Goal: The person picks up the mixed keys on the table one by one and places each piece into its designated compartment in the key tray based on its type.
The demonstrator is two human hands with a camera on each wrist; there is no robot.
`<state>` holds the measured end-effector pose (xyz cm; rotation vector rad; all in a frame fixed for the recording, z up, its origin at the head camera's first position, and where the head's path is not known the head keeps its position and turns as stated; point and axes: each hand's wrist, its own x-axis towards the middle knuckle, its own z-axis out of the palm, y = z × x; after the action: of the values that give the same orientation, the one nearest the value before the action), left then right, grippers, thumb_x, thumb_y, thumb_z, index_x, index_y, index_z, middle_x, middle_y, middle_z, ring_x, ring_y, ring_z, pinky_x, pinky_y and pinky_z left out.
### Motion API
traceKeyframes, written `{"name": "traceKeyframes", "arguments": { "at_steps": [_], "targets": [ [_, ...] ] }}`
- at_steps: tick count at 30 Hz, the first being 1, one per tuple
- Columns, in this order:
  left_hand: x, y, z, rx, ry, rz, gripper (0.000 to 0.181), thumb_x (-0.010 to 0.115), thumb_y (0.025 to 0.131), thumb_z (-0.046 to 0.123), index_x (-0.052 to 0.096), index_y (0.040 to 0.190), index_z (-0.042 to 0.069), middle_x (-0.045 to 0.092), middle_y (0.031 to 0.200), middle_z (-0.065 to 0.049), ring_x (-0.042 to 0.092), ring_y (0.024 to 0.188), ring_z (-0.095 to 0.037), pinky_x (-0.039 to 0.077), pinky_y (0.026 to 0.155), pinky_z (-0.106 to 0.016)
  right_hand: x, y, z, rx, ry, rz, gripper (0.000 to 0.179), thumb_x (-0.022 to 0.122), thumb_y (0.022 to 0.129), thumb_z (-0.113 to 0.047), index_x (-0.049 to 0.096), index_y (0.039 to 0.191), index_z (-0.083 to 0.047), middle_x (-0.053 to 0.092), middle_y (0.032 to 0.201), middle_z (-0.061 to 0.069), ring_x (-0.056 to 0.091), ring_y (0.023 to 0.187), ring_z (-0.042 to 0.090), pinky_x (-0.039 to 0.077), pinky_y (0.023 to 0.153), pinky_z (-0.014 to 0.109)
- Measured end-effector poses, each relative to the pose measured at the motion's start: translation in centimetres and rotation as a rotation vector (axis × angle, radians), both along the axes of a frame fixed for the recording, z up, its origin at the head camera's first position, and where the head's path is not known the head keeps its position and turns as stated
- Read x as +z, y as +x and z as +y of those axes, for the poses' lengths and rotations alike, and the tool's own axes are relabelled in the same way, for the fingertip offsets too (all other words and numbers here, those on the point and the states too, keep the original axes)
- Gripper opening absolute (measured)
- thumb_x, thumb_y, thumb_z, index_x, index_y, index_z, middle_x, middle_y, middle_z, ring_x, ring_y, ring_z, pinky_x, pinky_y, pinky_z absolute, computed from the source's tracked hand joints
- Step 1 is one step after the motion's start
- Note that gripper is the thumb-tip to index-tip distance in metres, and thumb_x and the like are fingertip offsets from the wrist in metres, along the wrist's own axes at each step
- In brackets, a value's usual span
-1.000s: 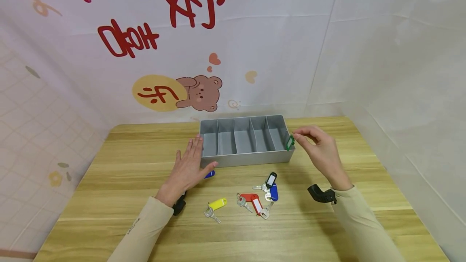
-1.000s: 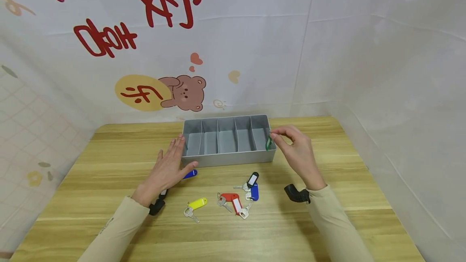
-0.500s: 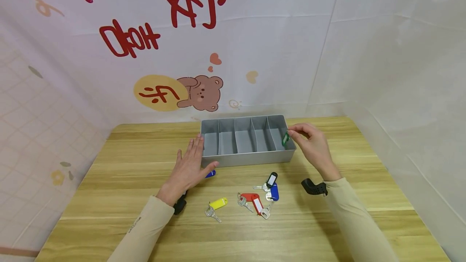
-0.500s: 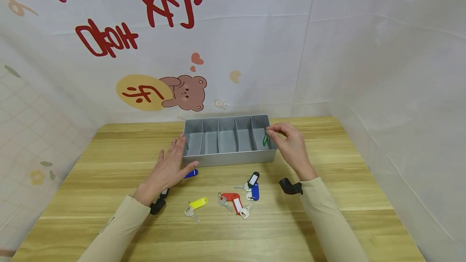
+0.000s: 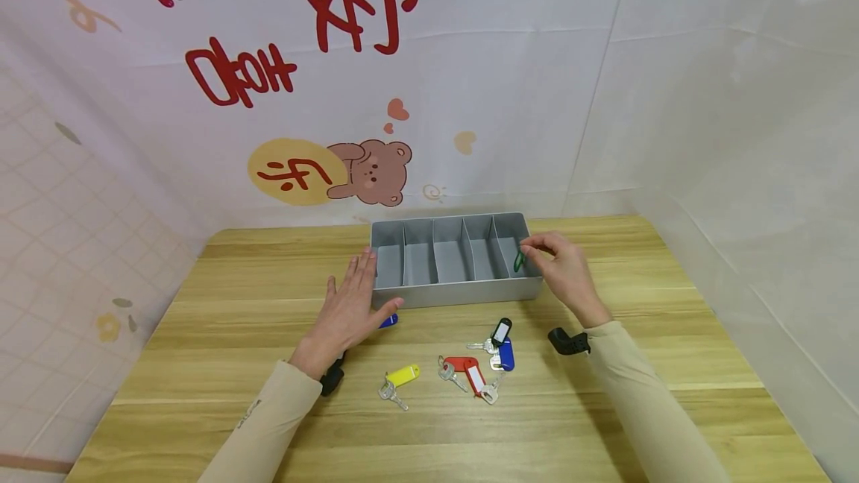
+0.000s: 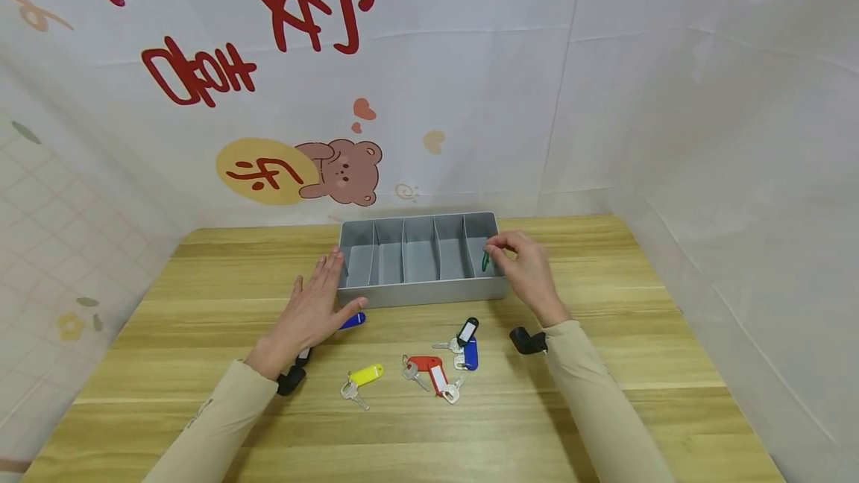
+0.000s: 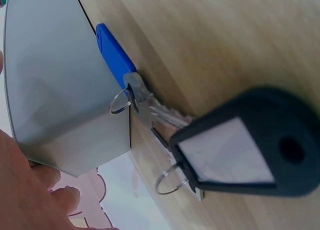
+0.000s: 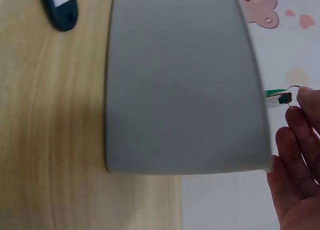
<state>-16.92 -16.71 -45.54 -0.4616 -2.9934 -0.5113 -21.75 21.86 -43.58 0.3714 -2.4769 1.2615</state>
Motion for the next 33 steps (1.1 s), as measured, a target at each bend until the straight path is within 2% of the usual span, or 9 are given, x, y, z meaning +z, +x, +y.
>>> {"name": "traceKeyframes", "arguments": {
  "at_steps": [9,17,20,25,33],
  "targets": [
    [-0.2,0.0,-0.1,-0.003,0.007,0.0,0.105,0.055,0.097,0.067,0.012,0.165,-0.001,0.011,0.172,-0.017,0.014,0.157,-0.039,0.016,0.113,-0.078,-1.0,-0.8,-0.1,0.013,0.146,0.113,0.007,0.076,0.094,-0.004,0.077,0.101,-0.003,0.073,0.111,0.015,0.067,0.108,0.036,0.05,0.094,0.053],
    [-0.1,0.0,0.0,-0.004,0.012,-0.005,0.104,0.055,0.098,0.067,0.013,0.165,-0.001,0.01,0.172,-0.016,0.013,0.157,-0.039,0.016,0.113,-0.078,-1.6,-1.4,-0.2,0.038,0.202,0.129,0.007,0.077,0.093,-0.005,0.078,0.099,-0.001,0.071,0.117,0.017,0.064,0.112,0.039,0.048,0.096,0.056],
    [-0.1,-0.1,0.0,-0.006,0.012,-0.013,0.104,0.054,0.098,0.067,0.012,0.165,0.0,0.008,0.173,-0.016,0.013,0.157,-0.039,0.015,0.113,-0.078,-1.8,-1.6,-0.1,0.045,0.211,0.127,0.014,0.077,0.093,-0.006,0.078,0.105,0.001,0.07,0.123,0.019,0.061,0.119,0.041,0.045,0.1,0.058],
    [0.1,-0.3,0.1,-0.01,0.006,-0.009,0.104,0.053,0.098,0.068,0.011,0.165,0.0,0.008,0.173,-0.016,0.013,0.157,-0.04,0.016,0.113,-0.078,-1.7,-1.5,0.3,0.052,0.221,0.117,0.032,0.074,0.096,-0.01,0.072,0.125,0.004,0.063,0.138,0.022,0.053,0.131,0.043,0.039,0.106,0.063],
    [0.2,-0.2,-0.2,-0.005,0.017,-0.041,0.102,0.048,0.1,0.068,0.01,0.165,0.0,0.007,0.173,-0.016,0.009,0.158,-0.038,0.012,0.115,-0.077,-0.9,0.7,0.8,0.063,0.201,0.073,0.043,0.065,0.104,-0.021,0.062,0.139,0.003,0.053,0.15,0.023,0.045,0.141,0.044,0.035,0.111,0.066]
  ]
}}
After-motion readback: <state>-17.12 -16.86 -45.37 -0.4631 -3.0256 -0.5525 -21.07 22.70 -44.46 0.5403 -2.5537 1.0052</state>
